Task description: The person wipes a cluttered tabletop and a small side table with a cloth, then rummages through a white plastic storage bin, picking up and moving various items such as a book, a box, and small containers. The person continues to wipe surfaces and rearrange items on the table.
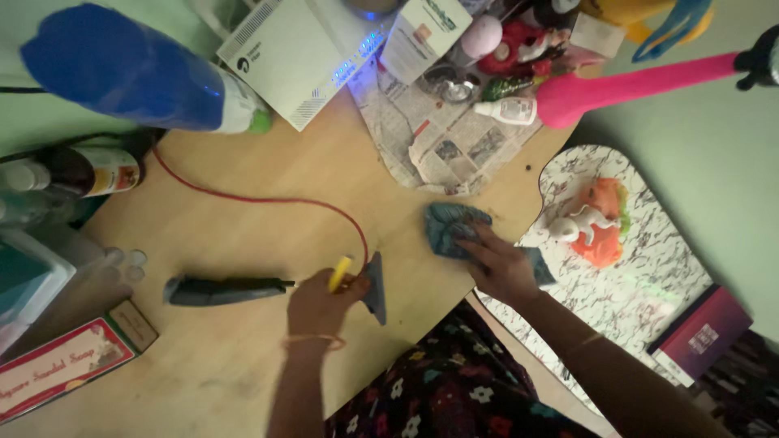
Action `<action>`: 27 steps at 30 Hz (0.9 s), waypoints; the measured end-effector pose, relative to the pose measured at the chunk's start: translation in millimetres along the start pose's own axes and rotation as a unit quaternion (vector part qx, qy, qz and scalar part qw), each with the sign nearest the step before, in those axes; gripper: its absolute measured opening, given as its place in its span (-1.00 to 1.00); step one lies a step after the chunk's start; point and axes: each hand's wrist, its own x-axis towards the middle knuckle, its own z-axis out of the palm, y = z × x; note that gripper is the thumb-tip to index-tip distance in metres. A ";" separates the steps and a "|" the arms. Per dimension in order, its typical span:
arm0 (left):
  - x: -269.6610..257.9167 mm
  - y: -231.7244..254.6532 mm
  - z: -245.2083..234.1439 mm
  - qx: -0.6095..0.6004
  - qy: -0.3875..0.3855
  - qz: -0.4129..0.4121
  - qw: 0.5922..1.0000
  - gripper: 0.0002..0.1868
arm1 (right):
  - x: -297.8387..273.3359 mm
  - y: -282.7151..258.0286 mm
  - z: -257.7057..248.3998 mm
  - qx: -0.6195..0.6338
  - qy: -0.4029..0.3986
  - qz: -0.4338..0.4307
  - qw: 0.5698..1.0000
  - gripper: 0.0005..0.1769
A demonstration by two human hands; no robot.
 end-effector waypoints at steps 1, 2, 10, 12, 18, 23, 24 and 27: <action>9.6 -9.1 -9.3 -0.075 -0.042 -0.028 0.996 -0.54 | 3.4 -5.4 -1.2 0.003 -0.001 0.010 1.000 -0.49; 16.4 -15.6 -16.6 -0.151 -0.082 -0.056 0.984 -0.60 | 5.9 -11.0 -2.6 0.006 -0.001 0.019 1.000 -0.49; 28.2 71.0 -3.0 -0.086 0.194 0.174 0.961 -0.67 | 20.3 -22.1 -11.5 0.029 0.021 0.032 0.999 -0.46; 51.8 109.9 11.6 0.030 0.308 0.297 0.903 -0.67 | 19.6 -27.6 -14.1 0.033 0.057 0.022 0.998 -0.49; 123.2 184.7 34.3 0.248 0.404 0.310 0.824 -0.76 | 29.6 -15.9 -31.5 0.051 0.161 0.157 0.973 -0.37; 102.0 195.9 53.1 0.153 0.328 0.319 0.876 -0.35 | 67.5 18.5 -25.6 -0.006 0.105 0.100 0.989 -0.27; 98.0 196.6 61.0 0.143 0.296 0.322 0.888 -0.34 | 68.0 23.6 -24.9 -0.043 0.060 0.068 0.995 -0.25; 100.2 197.9 79.0 0.156 0.315 0.349 0.869 -0.42 | 57.5 30.2 -30.9 0.037 0.105 0.232 0.966 -0.21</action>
